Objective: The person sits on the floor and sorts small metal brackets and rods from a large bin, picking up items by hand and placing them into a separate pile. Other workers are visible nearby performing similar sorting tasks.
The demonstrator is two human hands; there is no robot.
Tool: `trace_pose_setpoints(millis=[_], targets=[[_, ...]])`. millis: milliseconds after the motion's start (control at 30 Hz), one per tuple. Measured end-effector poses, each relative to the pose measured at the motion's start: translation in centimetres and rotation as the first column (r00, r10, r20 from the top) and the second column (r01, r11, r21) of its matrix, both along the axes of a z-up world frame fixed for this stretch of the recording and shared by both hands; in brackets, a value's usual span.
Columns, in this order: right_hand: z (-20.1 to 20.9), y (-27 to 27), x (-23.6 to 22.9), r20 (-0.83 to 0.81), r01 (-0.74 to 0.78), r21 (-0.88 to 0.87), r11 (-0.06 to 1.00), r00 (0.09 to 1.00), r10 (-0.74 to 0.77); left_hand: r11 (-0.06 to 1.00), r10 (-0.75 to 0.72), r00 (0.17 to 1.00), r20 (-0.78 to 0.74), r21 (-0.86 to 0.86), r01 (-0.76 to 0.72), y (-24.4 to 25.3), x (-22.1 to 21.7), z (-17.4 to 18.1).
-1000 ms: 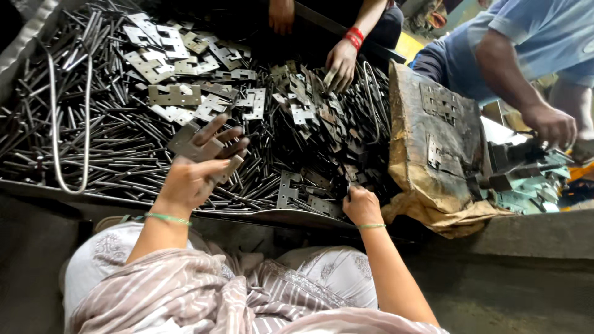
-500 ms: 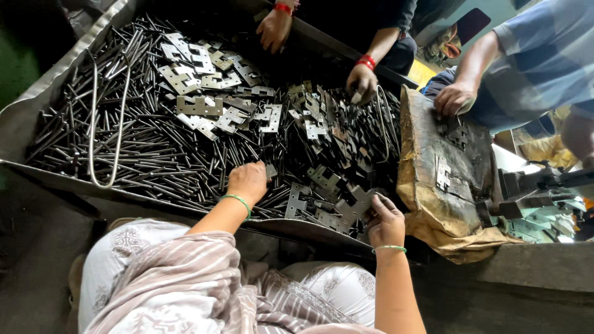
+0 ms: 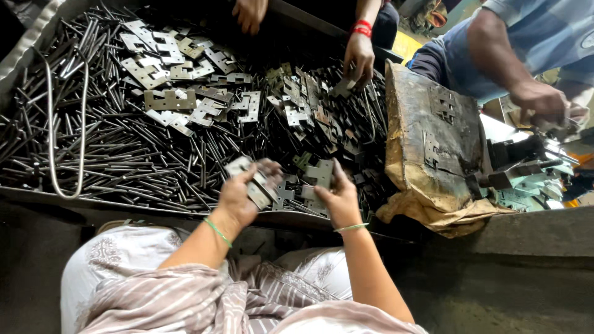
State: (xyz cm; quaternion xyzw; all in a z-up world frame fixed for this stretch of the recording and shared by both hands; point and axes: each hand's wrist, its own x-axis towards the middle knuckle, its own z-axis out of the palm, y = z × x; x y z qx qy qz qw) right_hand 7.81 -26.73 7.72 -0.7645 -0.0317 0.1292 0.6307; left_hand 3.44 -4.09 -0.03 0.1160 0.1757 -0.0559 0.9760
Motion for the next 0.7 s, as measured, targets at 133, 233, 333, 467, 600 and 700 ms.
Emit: trace_pose_setpoints(millis=[133, 233, 333, 467, 600, 700], targets=[[1.0, 3.3, -3.5, 0.312, -0.319, -0.387, 0.865, 0.838, 0.448, 0.986, -0.138, 0.982, 0.126, -0.079, 0.149, -4.7, -0.9, 1.2], [1.5, 3.3, -3.9, 0.396, -0.265, -0.555, 0.789, 0.750, 0.530, 0.941, -0.275, 0.952, -0.132, 0.167, 0.295, -6.1, -0.1, 1.5], [1.9, 1.1, -2.7, 0.042, -0.126, -0.087, 0.988, 0.991, 0.130, 0.790, -0.286, 0.958, 0.034, 0.574, 0.216, -6.6, 1.0, 0.9], [2.3, -4.6, 1.0, -0.272, 0.248, 0.497, 0.831, 0.955, -0.122, -0.607, -0.349, 0.936, 0.050, 0.749, -0.266, -5.0, 2.4, 0.3], [0.8, -13.8, 6.6, 0.165, 0.379, 0.362, 0.852, 0.873, -0.458, -0.808, -0.400, 0.869, -0.290, 0.560, -0.185, -4.0, 2.4, 1.1], [-0.2, -21.5, 12.9, 0.598, 0.797, -0.239, 0.554, 0.571, -0.563, -0.875, -0.328, 0.893, -0.307, 0.455, -0.165, -4.3, 3.0, 2.7]])
